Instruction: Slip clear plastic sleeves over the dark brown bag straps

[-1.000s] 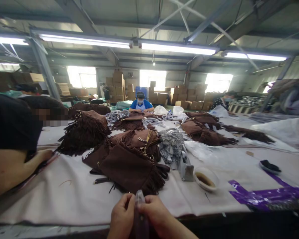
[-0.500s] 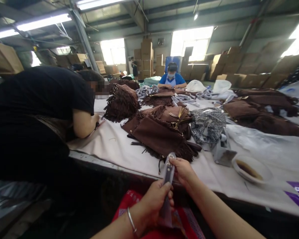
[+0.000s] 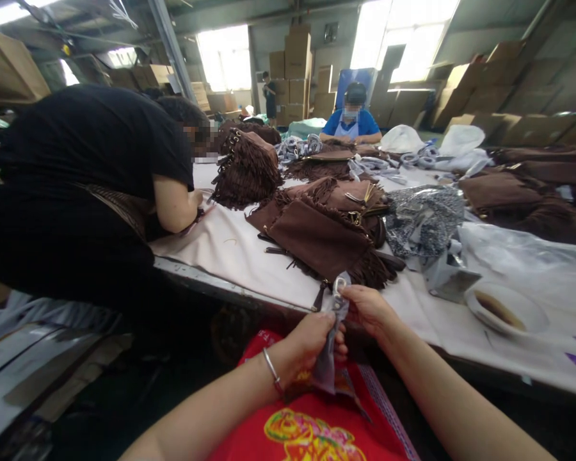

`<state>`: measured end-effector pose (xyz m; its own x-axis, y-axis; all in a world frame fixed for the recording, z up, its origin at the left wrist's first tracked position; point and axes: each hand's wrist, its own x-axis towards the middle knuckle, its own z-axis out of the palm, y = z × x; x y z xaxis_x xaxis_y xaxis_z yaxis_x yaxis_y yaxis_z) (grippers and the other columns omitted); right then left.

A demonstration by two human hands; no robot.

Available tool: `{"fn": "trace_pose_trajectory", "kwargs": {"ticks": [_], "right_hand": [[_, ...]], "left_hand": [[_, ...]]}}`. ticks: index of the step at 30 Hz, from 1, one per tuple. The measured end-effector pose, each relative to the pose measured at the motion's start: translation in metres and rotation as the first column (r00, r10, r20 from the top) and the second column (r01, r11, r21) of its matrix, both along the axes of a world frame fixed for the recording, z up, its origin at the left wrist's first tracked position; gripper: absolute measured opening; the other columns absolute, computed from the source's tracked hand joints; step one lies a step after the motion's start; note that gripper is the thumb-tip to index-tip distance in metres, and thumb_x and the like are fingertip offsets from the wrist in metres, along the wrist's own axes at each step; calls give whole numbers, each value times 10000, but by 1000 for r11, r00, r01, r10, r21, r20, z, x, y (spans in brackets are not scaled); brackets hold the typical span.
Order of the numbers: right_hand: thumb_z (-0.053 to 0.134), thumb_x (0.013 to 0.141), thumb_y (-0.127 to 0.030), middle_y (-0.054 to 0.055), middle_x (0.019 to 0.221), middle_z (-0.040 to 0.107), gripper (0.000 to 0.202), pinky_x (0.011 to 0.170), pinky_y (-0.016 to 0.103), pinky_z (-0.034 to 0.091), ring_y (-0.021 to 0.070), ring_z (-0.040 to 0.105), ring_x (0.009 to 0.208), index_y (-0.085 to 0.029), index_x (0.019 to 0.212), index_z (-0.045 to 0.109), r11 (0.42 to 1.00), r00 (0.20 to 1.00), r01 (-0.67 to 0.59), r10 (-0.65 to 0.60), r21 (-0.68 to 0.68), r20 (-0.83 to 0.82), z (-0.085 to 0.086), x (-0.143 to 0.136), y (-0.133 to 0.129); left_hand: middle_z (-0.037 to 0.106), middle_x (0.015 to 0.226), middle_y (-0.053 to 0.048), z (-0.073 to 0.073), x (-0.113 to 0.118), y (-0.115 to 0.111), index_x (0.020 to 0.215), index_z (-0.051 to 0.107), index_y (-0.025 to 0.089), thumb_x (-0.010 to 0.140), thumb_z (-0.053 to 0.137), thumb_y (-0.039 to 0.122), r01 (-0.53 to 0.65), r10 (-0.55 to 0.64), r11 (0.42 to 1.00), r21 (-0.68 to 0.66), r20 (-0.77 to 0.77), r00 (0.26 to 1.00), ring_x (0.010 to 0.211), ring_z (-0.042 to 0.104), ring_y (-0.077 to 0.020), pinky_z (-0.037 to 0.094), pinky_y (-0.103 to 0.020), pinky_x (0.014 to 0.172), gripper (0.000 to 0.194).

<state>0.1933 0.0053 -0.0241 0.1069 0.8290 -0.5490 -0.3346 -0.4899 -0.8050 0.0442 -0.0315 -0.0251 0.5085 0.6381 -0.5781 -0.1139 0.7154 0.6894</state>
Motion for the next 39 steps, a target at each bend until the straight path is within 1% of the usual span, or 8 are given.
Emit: {"fn": "trace_pose_trajectory", "kwargs": {"ticks": [6, 12, 16, 20, 25, 29, 33, 39], "right_hand": [[691, 745, -238, 3, 541, 607, 145, 423, 213, 468, 111, 554, 461, -147, 669, 608, 999, 999, -30, 29, 34, 45, -2, 1, -5], [749, 708, -375, 38, 580, 647, 264, 439, 248, 482, 137, 579, 485, -138, 690, 636, 1000, 997, 1, -3, 31, 79, -1, -1, -4], [790, 658, -369, 8, 480, 597, 288, 365, 221, 377, 121, 516, 401, -154, 640, 599, 990, 981, 121, -129, 65, 143, -6, -4, 12], [707, 751, -419, 46, 565, 658, 284, 394, 225, 399, 146, 579, 463, -160, 700, 602, 982, 970, 184, -190, 53, 151, -1, -1, 18], [598, 809, -564, 151, 878, 729, 444, 535, 272, 485, 193, 673, 654, -136, 918, 648, 999, 996, -34, 36, -29, 78, 12, 1, -40], [632, 760, -615, 103, 754, 704, 498, 559, 253, 444, 170, 627, 633, -121, 810, 671, 950, 949, -311, 312, 12, -41, 15, -15, -109], [737, 680, -560, 37, 624, 646, 435, 526, 242, 404, 127, 542, 533, -133, 719, 662, 982, 977, -186, 189, 43, -97, 13, -29, -133], [761, 671, -520, 55, 607, 658, 399, 498, 235, 414, 118, 537, 498, -132, 694, 665, 998, 997, -33, 37, 58, -68, 5, -22, -114]], "left_hand": [[585, 691, -40, 8, 8, 21, 891, 547, 138, 931, 381, 352, 16, -19, 999, -42, -70, 997, 558, 587, -140, 511, -296, 573, 274], [379, 597, 79, 4, 6, 17, 872, 488, 184, 893, 474, 411, 49, -49, 999, 24, 25, 998, 398, 265, -28, 226, -146, 408, 228], [325, 582, 91, 17, 4, 16, 876, 475, 200, 884, 470, 473, 59, -58, 995, 83, -24, 998, 399, 226, -33, 171, -152, 403, 273], [313, 583, 85, 32, 0, 25, 856, 483, 175, 910, 424, 410, 54, -55, 998, 6, 19, 998, 398, 199, -30, 142, -155, 397, 248], [313, 576, 82, 34, 5, 33, 835, 468, 166, 924, 413, 318, -30, 38, 998, -57, 139, 990, 401, 205, -34, 183, -153, 394, 185], [376, 605, 68, 29, 23, 30, 825, 433, 183, 903, 471, 292, -180, 179, 984, -6, 163, 970, 422, 293, -41, 302, -163, 434, 139], [473, 655, 43, 18, 46, 21, 834, 434, 194, 879, 517, 303, -272, 258, 959, 79, 157, 953, 484, 441, -68, 436, -218, 542, 144], [604, 680, -42, 6, 48, 10, 802, 539, 152, 856, 534, 425, -250, 244, 953, 172, 51, 968, 608, 596, -154, 478, -271, 608, 278]]}}
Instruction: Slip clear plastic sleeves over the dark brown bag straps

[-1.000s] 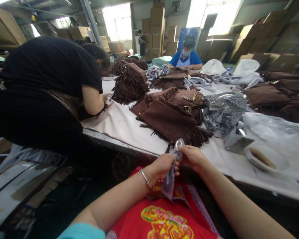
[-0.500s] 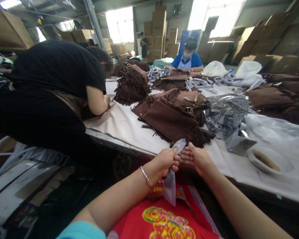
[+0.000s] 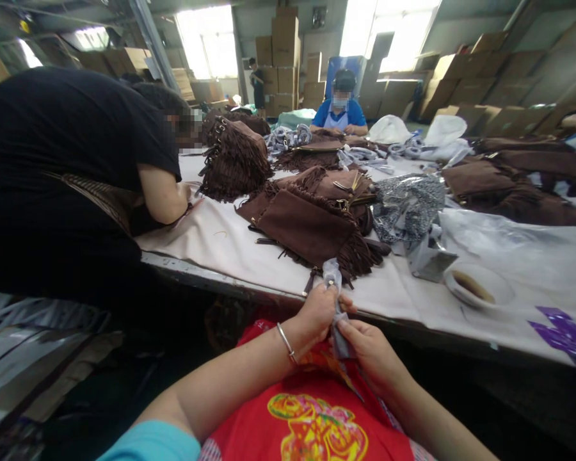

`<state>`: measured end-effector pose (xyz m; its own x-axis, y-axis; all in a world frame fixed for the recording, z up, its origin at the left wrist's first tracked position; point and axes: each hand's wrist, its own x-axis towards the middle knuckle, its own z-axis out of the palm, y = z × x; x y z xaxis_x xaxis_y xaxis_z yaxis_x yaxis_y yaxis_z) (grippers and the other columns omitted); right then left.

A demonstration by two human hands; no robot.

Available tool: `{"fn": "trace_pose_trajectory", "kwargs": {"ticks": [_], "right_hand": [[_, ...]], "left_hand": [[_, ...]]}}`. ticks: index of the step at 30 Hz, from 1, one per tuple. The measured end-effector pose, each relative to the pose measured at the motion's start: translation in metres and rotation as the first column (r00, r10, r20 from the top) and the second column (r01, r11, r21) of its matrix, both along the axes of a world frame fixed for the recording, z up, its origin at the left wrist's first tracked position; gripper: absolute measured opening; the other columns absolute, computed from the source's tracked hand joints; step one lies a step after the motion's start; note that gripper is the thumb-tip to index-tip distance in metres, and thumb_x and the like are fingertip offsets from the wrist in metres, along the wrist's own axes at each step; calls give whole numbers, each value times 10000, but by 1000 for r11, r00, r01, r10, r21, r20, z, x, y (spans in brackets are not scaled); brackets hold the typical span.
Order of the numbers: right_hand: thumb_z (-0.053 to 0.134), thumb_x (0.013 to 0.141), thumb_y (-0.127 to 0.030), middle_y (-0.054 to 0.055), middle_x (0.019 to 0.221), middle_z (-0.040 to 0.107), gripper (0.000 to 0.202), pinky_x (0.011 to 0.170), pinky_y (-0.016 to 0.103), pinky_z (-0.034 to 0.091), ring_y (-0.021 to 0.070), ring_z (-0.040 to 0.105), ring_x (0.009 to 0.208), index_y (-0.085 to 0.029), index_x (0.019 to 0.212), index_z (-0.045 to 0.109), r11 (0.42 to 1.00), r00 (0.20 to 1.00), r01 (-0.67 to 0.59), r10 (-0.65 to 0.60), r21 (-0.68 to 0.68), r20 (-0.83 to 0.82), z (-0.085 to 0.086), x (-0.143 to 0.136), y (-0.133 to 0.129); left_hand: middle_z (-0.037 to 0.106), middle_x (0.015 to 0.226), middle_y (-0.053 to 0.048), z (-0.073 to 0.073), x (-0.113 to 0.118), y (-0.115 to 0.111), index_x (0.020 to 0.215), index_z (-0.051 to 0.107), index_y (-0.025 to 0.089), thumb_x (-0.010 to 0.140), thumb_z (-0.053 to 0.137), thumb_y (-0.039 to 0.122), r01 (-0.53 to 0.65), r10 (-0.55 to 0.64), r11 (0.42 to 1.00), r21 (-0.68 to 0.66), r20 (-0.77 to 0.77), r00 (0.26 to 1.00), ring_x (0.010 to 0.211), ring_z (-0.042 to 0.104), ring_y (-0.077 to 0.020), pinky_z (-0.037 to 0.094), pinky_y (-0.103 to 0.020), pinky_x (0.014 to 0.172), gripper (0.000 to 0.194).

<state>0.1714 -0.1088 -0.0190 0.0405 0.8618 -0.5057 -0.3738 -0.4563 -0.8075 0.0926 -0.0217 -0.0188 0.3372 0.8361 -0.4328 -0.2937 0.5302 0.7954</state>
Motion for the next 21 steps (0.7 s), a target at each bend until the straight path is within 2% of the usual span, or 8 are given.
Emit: {"fn": "trace_pose_trajectory", "kwargs": {"ticks": [3, 5, 7, 11, 15, 21], "right_hand": [[753, 672, -536, 58, 605, 661, 413, 486, 238, 413, 117, 535, 482, -132, 674, 664, 1000, 1000, 14, -15, 18, 24, -6, 0, 2], [759, 651, -554, 54, 591, 653, 434, 486, 249, 420, 124, 535, 478, -130, 669, 668, 1000, 999, 25, -26, 12, 35, -11, -3, -1], [761, 634, -573, 56, 591, 653, 458, 495, 257, 427, 129, 537, 485, -124, 660, 672, 1000, 999, 15, -16, 17, 42, -18, -7, -3], [670, 709, -624, 70, 582, 668, 505, 469, 253, 400, 136, 547, 473, -124, 638, 655, 992, 985, -121, 118, 19, 125, -28, -12, -9], [613, 739, -650, 76, 526, 666, 527, 432, 239, 352, 136, 537, 417, -131, 651, 641, 968, 951, -250, 249, -23, 182, -26, -12, -14], [653, 709, -627, 63, 559, 678, 485, 468, 246, 381, 149, 570, 463, -144, 674, 634, 962, 947, -272, 271, -19, 171, -23, -12, -15]], "left_hand": [[646, 727, -93, -2, -16, -6, 798, 604, 116, 811, 557, 537, 80, -78, 996, -43, 43, 996, 639, 606, -173, 470, -278, 610, 424], [640, 708, -92, -5, -27, -14, 794, 622, 101, 764, 577, 610, 152, -147, 984, -88, 63, 987, 597, 582, -161, 444, -266, 567, 511], [631, 686, -75, -8, -33, -22, 797, 617, 102, 713, 636, 613, 181, -176, 979, -91, 62, 982, 584, 571, -151, 424, -254, 550, 518], [606, 628, -27, -9, -33, -28, 821, 582, 131, 729, 671, 477, 77, -76, 991, -108, 16, 997, 603, 601, -161, 444, -263, 577, 369], [595, 581, -21, -7, -28, -19, 802, 568, 135, 785, 615, 411, 64, -66, 989, -135, -13, 998, 618, 637, -183, 447, -263, 572, 280], [686, 664, -96, -11, -29, -7, 883, 580, 129, 847, 536, 407, 80, -80, 990, -121, 6, 997, 603, 634, -166, 460, -268, 617, 283]]}}
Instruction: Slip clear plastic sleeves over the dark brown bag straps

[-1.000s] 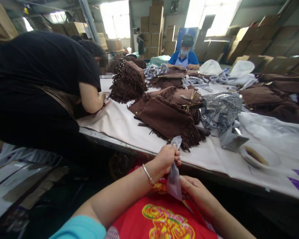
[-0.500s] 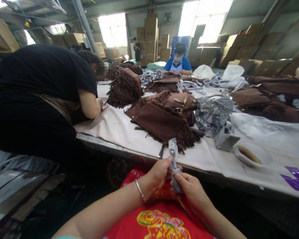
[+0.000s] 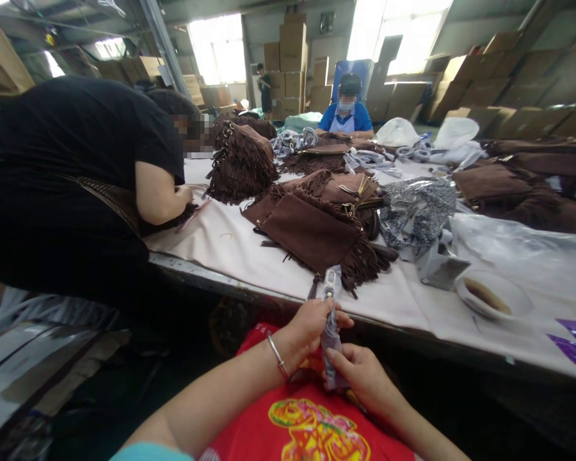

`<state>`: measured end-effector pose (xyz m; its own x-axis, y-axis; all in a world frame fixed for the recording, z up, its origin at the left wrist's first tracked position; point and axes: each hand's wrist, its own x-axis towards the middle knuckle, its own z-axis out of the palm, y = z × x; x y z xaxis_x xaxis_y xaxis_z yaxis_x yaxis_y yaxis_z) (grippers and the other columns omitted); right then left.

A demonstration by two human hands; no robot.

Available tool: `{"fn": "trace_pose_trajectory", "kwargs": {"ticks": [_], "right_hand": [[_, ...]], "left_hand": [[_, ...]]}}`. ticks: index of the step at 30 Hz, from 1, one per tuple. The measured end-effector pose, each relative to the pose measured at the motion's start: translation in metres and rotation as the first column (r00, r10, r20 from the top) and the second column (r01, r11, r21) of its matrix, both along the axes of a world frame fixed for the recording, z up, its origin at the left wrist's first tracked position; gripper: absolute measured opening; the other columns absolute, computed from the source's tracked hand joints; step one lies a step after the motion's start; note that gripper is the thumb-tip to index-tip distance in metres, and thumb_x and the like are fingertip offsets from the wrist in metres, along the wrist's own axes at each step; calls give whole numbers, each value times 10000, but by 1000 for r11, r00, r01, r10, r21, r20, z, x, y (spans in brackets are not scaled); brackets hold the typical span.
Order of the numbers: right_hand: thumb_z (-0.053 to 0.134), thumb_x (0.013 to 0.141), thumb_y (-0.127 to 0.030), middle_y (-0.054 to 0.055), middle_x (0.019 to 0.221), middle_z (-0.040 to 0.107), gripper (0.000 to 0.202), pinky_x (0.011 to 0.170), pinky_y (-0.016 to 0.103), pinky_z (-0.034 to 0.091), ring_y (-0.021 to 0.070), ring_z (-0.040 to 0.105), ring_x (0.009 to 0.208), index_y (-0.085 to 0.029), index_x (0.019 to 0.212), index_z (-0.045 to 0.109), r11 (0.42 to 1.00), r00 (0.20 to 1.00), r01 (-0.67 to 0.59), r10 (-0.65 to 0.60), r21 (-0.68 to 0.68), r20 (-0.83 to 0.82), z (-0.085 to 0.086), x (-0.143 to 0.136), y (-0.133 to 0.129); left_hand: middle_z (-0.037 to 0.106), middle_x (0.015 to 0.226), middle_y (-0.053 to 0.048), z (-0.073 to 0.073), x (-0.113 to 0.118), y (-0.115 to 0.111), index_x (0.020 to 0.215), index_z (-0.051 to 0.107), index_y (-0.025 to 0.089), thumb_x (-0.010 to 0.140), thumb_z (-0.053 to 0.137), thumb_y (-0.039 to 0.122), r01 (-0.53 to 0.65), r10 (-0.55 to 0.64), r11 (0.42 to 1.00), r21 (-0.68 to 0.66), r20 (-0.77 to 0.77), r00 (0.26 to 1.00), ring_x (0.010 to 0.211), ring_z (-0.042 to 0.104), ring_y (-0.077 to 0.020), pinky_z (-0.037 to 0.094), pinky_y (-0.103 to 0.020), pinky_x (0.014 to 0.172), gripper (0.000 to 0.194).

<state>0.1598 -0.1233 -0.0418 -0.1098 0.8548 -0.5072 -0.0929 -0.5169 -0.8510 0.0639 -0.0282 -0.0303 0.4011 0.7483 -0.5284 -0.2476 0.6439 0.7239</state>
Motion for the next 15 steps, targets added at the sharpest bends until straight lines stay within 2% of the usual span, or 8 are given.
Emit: {"fn": "trace_pose_trajectory", "kwargs": {"ticks": [3, 6, 10, 12, 15], "right_hand": [[650, 723, -610, 48, 536, 661, 465, 475, 248, 372, 139, 543, 454, -151, 661, 616, 999, 999, 44, -44, -1, 9, -2, -3, 1], [654, 729, -597, 45, 570, 668, 450, 498, 252, 390, 144, 550, 491, -149, 693, 626, 997, 996, 77, -78, -22, -50, -3, -3, 0], [630, 766, -586, 76, 799, 709, 460, 582, 255, 452, 174, 614, 684, -139, 858, 692, 996, 997, 69, -71, 55, 26, 0, 11, 8], [592, 792, -596, 79, 863, 703, 482, 584, 239, 459, 165, 611, 723, -147, 935, 692, 985, 983, 150, -159, 90, 91, 3, 22, 19], [589, 792, -597, 40, 755, 656, 473, 467, 191, 392, 101, 531, 574, -150, 922, 673, 962, 956, 261, -269, 77, 117, 10, 31, 43]], "left_hand": [[697, 694, -108, -2, -2, 5, 884, 594, 124, 848, 526, 380, 63, -63, 998, -7, 0, 998, 598, 635, -176, 466, -272, 582, 268], [694, 690, -103, -2, -4, 8, 876, 597, 123, 845, 530, 345, 68, -68, 998, 0, 11, 998, 617, 641, -184, 470, -268, 567, 235], [671, 673, -89, -1, -6, 6, 858, 579, 126, 850, 532, 328, 44, -44, 999, -27, 25, 999, 600, 626, -175, 466, -262, 558, 207], [627, 636, -48, 2, -9, 4, 833, 561, 136, 844, 544, 323, 64, -62, 997, -42, 38, 997, 547, 584, -146, 467, -265, 558, 188], [520, 600, 29, 9, -17, 0, 823, 537, 154, 825, 577, 352, 119, -118, 992, -31, 42, 992, 466, 459, -79, 439, -240, 538, 202]]}}
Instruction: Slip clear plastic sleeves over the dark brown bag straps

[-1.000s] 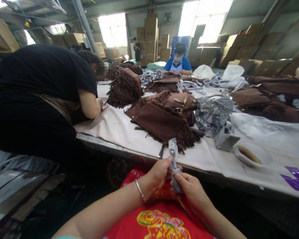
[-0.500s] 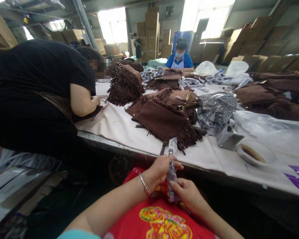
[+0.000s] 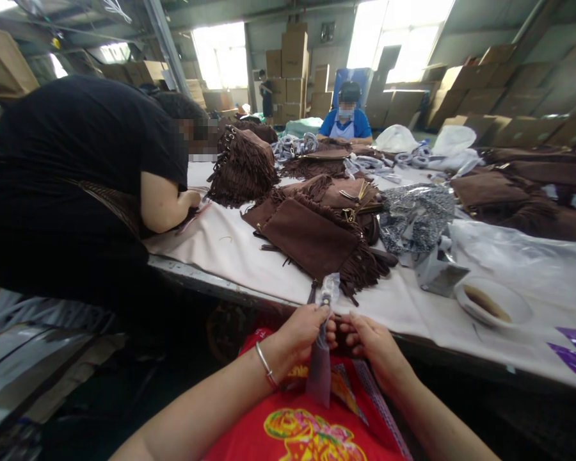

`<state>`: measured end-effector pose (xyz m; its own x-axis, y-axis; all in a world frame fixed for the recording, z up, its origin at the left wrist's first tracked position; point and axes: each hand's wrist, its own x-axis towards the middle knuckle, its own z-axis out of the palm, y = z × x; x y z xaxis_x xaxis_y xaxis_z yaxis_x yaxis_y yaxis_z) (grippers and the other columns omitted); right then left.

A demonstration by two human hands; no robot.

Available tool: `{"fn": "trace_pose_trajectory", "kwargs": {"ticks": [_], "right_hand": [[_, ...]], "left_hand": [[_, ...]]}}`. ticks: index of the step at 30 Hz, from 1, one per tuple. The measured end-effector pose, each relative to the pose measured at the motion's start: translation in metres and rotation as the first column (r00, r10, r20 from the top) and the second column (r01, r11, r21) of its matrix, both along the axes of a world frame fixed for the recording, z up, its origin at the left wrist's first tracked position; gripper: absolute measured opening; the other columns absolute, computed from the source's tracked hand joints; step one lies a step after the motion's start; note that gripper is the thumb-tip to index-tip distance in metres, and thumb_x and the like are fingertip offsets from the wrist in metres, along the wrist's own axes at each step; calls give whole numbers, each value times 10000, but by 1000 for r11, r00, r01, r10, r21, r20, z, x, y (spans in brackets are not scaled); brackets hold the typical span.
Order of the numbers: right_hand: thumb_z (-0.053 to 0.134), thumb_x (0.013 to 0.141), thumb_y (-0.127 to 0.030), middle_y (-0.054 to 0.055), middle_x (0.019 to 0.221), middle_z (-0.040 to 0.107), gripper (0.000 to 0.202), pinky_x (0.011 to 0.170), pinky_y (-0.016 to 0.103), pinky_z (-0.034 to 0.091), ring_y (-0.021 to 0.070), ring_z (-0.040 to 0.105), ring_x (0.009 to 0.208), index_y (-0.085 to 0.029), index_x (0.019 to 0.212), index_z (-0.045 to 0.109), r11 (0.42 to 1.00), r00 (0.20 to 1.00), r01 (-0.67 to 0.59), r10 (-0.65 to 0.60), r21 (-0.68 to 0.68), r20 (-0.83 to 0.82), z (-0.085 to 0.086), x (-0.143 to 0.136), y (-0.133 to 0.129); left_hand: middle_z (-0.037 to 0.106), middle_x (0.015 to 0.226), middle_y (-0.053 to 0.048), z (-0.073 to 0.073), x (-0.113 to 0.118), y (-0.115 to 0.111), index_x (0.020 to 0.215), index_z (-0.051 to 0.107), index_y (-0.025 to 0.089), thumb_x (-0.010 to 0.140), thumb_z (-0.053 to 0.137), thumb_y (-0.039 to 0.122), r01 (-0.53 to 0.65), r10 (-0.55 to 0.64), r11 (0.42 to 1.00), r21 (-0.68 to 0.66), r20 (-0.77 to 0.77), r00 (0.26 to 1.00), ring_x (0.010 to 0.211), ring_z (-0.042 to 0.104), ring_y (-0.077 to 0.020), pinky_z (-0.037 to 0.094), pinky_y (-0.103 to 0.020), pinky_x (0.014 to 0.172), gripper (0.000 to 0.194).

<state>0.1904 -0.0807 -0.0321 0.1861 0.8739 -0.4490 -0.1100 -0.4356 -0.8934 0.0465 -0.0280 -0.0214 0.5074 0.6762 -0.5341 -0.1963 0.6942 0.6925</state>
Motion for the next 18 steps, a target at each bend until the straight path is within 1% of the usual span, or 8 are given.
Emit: {"fn": "trace_pose_trajectory", "kwargs": {"ticks": [3, 5, 6, 7, 9, 12, 15, 18], "right_hand": [[604, 768, -606, -20, 594, 554, 457, 356, 165, 237, 45, 360, 406, -151, 801, 628, 998, 995, -24, 17, -62, -101, 5, -8, 26], [628, 736, -602, -51, 499, 476, 450, 330, 161, 164, 33, 288, 355, -164, 675, 548, 995, 987, -28, 13, -92, -160, 6, -20, 41], [650, 716, -584, -65, 457, 436, 443, 323, 162, 144, 32, 270, 338, -175, 626, 505, 996, 987, -13, -1, -90, -161, 5, -25, 48], [675, 695, -552, -77, 421, 400, 432, 316, 164, 134, 34, 261, 326, -184, 593, 475, 997, 989, 9, -20, -76, -146, 4, -31, 54], [711, 661, -473, -89, 380, 362, 390, 305, 172, 137, 38, 264, 311, -188, 561, 465, 998, 993, 48, -51, -29, -106, 2, -40, 63], [724, 629, -407, -77, 377, 394, 340, 305, 178, 166, 45, 309, 314, -177, 542, 489, 997, 994, 79, -78, 12, -81, 0, -47, 69], [722, 604, -421, -82, 384, 390, 349, 310, 176, 165, 43, 316, 315, -180, 537, 480, 993, 989, 116, -114, 12, -98, -2, -48, 68], [719, 590, -459, -88, 395, 391, 367, 318, 175, 161, 37, 296, 319, -183, 556, 480, 991, 984, 133, -130, 17, -121, -6, -47, 67]], "left_hand": [[446, 595, 58, 6, -11, -6, 806, 513, 165, 813, 583, 434, 62, -59, 996, 64, -41, 997, 433, 335, -44, 313, -188, 458, 278], [427, 592, 62, 8, -20, -11, 800, 499, 171, 810, 574, 486, 90, -78, 989, 115, -100, 992, 429, 299, -39, 236, -182, 434, 324], [421, 590, 65, 10, -24, -14, 803, 496, 174, 811, 567, 507, 101, -83, 986, 133, -134, 987, 428, 291, -39, 221, -184, 432, 341], [413, 585, 68, 11, -28, -17, 809, 493, 177, 814, 555, 530, 110, -85, 984, 143, -172, 981, 426, 287, -41, 218, -186, 431, 358], [400, 577, 71, 12, -35, -23, 838, 493, 183, 822, 516, 583, 108, -66, 981, 159, -253, 965, 422, 291, -50, 230, -192, 425, 401], [427, 596, 61, 13, -44, -32, 926, 502, 185, 826, 441, 658, 85, -10, 976, 201, -348, 937, 418, 315, -66, 241, -204, 408, 488], [437, 614, 59, 9, -50, -37, 1007, 515, 188, 828, 411, 684, 74, 6, 975, 209, -361, 933, 411, 315, -67, 232, -205, 396, 538], [434, 600, 64, 2, -55, -32, 1045, 543, 189, 820, 459, 668, 72, -14, 983, 170, -320, 947, 412, 321, -58, 248, -192, 406, 536]]}}
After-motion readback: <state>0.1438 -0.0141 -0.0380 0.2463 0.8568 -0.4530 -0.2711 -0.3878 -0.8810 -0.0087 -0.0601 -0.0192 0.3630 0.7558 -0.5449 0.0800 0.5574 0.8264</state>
